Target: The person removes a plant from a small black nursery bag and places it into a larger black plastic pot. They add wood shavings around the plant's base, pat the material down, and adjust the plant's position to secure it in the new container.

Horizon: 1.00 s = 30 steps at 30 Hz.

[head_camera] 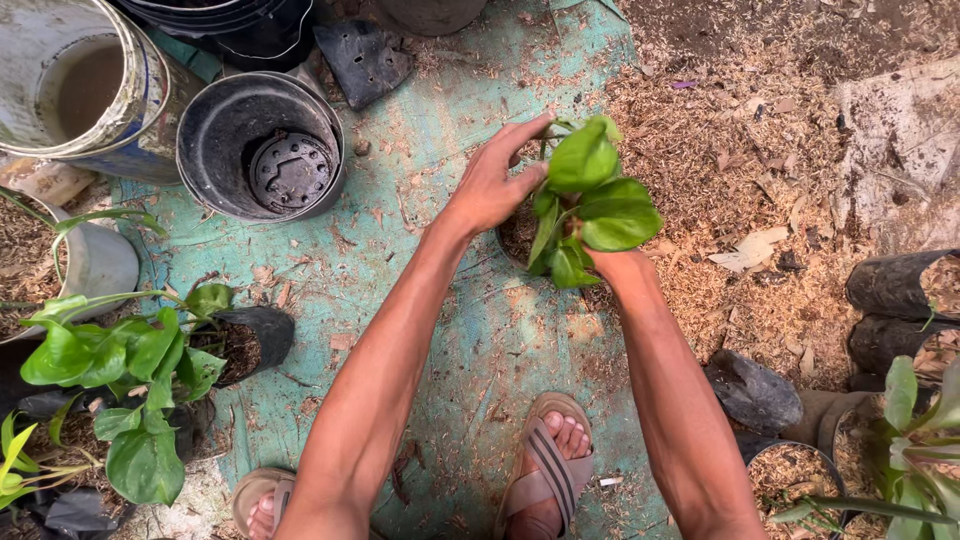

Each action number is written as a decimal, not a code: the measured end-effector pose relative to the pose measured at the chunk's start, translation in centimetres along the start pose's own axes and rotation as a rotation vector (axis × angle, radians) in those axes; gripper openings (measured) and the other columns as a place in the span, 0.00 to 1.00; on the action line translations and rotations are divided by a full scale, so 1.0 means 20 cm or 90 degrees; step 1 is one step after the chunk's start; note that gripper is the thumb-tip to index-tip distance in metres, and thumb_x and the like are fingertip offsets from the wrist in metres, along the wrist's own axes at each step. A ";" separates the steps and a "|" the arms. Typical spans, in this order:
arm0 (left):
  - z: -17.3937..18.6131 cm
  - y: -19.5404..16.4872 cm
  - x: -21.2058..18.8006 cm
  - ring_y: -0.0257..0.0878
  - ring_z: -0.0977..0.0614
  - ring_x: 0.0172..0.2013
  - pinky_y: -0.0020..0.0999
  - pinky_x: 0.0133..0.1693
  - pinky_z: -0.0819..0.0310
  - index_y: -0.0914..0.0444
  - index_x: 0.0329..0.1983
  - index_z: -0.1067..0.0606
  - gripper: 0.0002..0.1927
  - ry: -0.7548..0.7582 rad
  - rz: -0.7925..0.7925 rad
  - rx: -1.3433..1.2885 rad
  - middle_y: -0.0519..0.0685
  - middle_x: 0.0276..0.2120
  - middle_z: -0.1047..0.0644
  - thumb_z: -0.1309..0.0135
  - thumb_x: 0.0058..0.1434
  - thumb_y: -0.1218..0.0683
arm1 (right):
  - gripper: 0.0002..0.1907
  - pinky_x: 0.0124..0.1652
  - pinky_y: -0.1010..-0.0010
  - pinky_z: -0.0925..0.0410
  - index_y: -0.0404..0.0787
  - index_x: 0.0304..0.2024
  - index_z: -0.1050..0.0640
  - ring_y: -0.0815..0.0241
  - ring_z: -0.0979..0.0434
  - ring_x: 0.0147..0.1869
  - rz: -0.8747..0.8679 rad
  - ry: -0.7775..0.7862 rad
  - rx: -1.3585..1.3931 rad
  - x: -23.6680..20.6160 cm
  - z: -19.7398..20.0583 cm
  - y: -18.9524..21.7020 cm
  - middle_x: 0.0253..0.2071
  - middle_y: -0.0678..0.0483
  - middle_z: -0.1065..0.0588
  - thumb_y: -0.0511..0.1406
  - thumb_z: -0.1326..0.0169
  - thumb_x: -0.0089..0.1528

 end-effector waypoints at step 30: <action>-0.18 0.18 -0.28 0.47 0.18 0.55 0.45 0.57 0.26 0.55 0.40 0.17 0.14 -0.123 0.058 0.209 0.54 0.66 0.28 0.37 0.48 0.54 | 0.17 0.49 0.66 0.26 0.38 0.51 0.27 0.58 0.23 0.50 0.093 -0.066 0.519 -0.22 0.16 -0.12 0.49 0.52 0.23 0.30 0.40 0.61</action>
Point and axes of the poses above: each hand's wrist, its own x-axis towards the middle knuckle, its own z-axis out of the back of the hand, y = z × x, the point moved 10 cm from there along x, towards the middle knuckle
